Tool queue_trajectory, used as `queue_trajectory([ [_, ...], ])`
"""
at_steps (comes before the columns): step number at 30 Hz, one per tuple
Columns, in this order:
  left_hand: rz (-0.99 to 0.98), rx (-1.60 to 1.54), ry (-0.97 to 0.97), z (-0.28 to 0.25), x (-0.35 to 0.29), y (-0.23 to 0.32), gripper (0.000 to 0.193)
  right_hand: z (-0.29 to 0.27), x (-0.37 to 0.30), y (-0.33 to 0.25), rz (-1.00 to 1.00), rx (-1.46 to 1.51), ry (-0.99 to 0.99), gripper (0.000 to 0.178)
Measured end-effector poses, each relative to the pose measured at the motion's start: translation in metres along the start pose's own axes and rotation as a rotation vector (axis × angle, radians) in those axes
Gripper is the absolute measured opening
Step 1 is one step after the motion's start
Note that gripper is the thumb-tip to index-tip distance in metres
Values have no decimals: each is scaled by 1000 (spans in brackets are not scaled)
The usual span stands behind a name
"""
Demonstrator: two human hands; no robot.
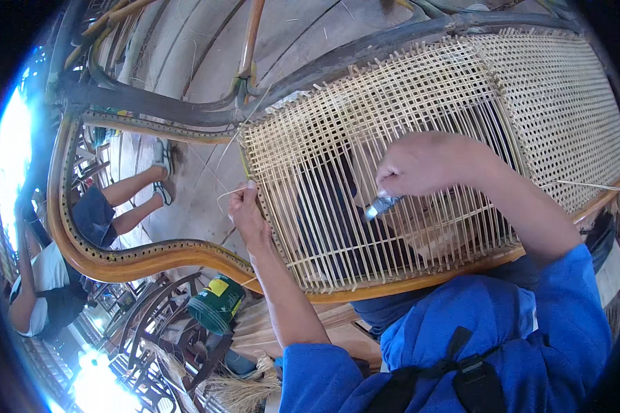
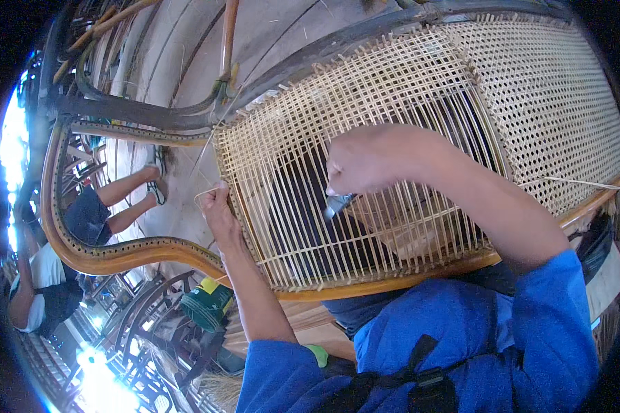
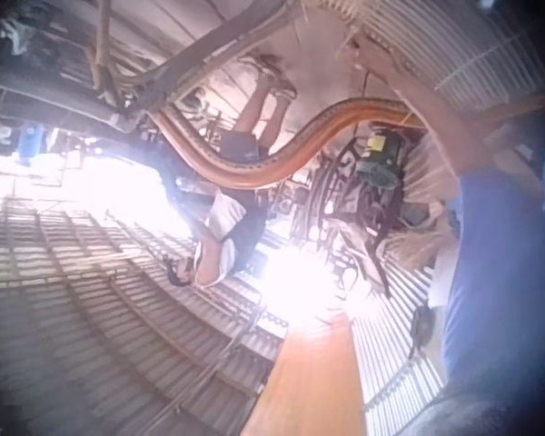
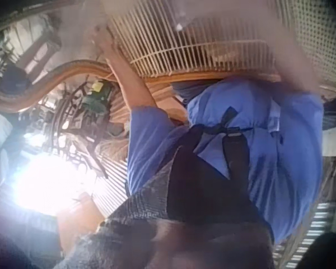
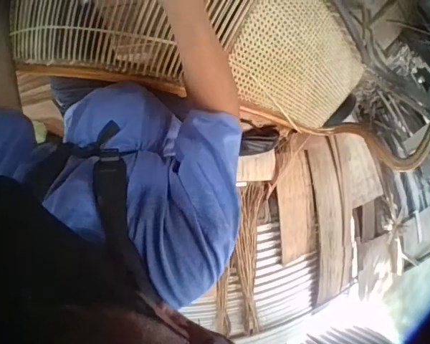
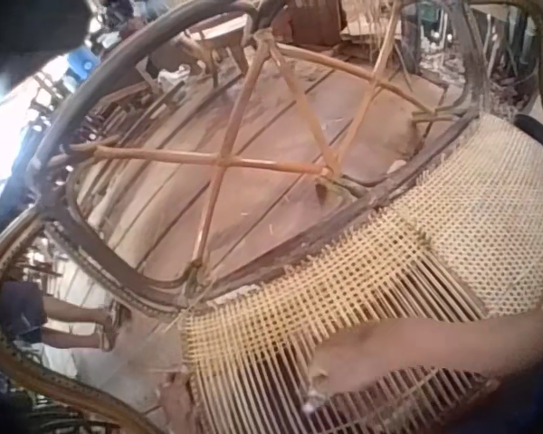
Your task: Weaving rattan strips into a bamboo furniture frame and trimming excess material with a knife.
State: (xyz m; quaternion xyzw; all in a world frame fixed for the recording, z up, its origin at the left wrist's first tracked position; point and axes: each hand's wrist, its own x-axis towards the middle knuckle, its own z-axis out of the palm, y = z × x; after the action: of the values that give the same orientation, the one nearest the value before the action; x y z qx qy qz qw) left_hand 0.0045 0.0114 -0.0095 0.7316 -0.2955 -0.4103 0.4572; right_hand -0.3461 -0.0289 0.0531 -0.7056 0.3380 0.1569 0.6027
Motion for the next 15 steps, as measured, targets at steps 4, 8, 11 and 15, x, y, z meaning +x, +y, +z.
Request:
queue_trajectory([
  [4,-63,-52,13,2,-1,3,12,-9,12,11,108,206,435,29],
  [8,-67,-129,3,0,6,-8,11,-1,15,-13,-80,-16,77,38],
  [11,-79,-140,-3,1,5,-6,11,-5,37,-8,69,147,554,37],
  [15,-93,-132,34,5,0,2,10,-4,27,-42,5,23,45,29],
])
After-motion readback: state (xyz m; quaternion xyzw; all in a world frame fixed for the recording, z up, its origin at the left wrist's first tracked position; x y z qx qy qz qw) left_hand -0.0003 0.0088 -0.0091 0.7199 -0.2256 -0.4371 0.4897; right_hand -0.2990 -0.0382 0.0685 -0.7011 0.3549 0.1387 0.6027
